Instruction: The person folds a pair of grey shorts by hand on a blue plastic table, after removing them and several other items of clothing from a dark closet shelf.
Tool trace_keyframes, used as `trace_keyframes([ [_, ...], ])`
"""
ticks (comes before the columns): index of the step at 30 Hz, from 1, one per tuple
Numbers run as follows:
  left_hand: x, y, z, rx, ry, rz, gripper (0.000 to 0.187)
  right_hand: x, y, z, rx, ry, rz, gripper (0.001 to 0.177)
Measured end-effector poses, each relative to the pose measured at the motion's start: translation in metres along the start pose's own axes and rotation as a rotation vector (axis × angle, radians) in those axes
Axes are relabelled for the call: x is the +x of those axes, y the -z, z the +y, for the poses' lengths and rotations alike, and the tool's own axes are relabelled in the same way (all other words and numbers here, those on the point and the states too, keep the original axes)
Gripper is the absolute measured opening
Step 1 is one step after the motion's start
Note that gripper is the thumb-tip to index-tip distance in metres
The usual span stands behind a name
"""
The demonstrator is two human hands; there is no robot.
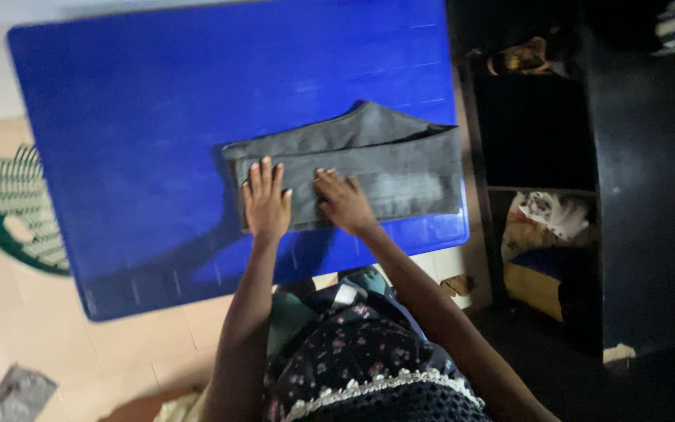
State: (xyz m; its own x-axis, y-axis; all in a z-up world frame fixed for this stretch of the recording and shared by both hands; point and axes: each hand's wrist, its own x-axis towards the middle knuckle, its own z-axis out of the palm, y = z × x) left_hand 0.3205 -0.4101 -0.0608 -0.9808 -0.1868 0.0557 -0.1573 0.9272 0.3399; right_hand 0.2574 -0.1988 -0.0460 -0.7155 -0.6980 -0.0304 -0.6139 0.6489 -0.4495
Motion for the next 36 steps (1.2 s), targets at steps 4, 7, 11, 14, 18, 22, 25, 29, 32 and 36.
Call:
trace_keyframes([
  [4,0.008,0.012,0.012,0.091,-0.012,-0.006,0.063,-0.044,0.038,0.102,-0.271,-0.255,0.219,0.064],
  [7,0.02,0.023,0.045,0.086,0.164,-0.078,0.061,-0.097,0.065,0.167,-0.191,-0.699,0.391,0.058],
  [11,0.05,0.015,0.109,-0.099,0.074,0.01,0.06,-0.143,0.055,0.241,-0.333,-0.742,0.671,0.053],
  [14,0.077,-0.024,0.169,-0.29,-0.226,-0.068,0.056,-0.153,0.039,0.273,0.224,-0.862,0.73,0.054],
  [18,0.12,-0.092,0.245,-0.397,-0.389,-0.137,0.055,-0.149,0.033,0.258,0.339,-0.92,0.636,0.044],
  [22,0.164,-0.166,0.298,-0.386,-0.247,-0.353,0.051,-0.157,0.067,0.221,0.305,-1.233,0.493,0.041],
  [25,0.185,-0.211,0.317,-0.442,-0.089,-0.494,0.046,-0.172,0.095,0.203,0.427,-1.379,0.424,0.043],
  [29,0.205,-0.239,0.325,-0.547,-0.15,-0.483,0.04,-0.193,0.087,0.197,0.836,-1.566,0.394,0.041],
  [32,0.207,-0.239,0.32,-0.695,-0.062,-0.59,0.067,-0.201,0.049,0.199,1.45,-1.375,0.796,0.03],
  [36,0.206,-0.24,0.312,-0.691,-0.095,-0.608,0.094,-0.209,0.01,0.203,1.762,-1.427,0.89,0.024],
])
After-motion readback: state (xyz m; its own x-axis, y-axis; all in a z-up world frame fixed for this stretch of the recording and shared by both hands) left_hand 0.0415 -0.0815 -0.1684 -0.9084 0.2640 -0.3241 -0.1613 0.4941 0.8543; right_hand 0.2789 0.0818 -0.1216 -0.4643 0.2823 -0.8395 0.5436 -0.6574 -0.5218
